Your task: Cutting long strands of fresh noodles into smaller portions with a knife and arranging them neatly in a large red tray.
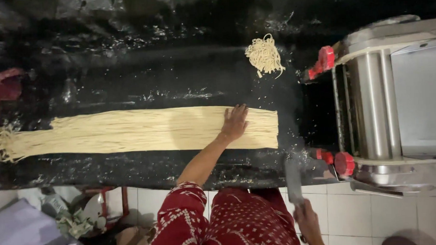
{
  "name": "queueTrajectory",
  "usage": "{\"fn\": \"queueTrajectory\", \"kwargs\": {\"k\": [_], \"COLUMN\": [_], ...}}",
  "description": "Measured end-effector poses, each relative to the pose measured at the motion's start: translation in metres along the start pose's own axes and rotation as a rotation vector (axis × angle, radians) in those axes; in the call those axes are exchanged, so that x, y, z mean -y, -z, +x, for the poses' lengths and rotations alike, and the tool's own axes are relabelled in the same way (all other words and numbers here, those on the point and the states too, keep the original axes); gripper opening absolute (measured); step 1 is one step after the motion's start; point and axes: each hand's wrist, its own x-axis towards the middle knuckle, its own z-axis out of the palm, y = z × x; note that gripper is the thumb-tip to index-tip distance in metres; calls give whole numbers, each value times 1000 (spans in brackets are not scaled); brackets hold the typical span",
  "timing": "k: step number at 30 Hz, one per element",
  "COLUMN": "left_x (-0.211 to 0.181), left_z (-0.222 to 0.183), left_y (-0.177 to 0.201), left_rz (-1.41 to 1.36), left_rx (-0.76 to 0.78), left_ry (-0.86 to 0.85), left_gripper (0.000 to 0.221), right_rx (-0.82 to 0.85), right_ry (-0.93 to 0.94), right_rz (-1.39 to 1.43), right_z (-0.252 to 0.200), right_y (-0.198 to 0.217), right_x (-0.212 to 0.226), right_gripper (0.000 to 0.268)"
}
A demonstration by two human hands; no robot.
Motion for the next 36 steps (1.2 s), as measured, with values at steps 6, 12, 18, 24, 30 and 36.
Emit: {"fn": "queueTrajectory", "kwargs": {"k": [6, 12, 18, 24, 30, 36], "left_x": [4, 6, 11, 12, 15, 17], "left_z": [-5, -26, -27, -28, -25, -21], "left_y": [-16, 6, 20, 25, 21, 22], "left_rz": [22, 219, 72, 13, -2, 12], "left_rx": [163, 250, 231, 196, 217, 247], "left_ry": [4, -123, -151, -168, -197, -217], "left_gripper": [73, 117, 127, 124, 126, 123], "right_rx": [-126, -25, -119, -167, -180, -149], "right_ry": [373, 188, 186, 192, 201, 156], "right_rz": [-254, -406, -484, -565, -592, -605], "right_z": [0, 45, 82, 95, 89, 87], "right_y": [-45, -87, -113, -122, -123, -123], "right_x": [178, 250, 241, 242, 254, 264], "right_gripper": [30, 42, 28, 35, 26, 45]}}
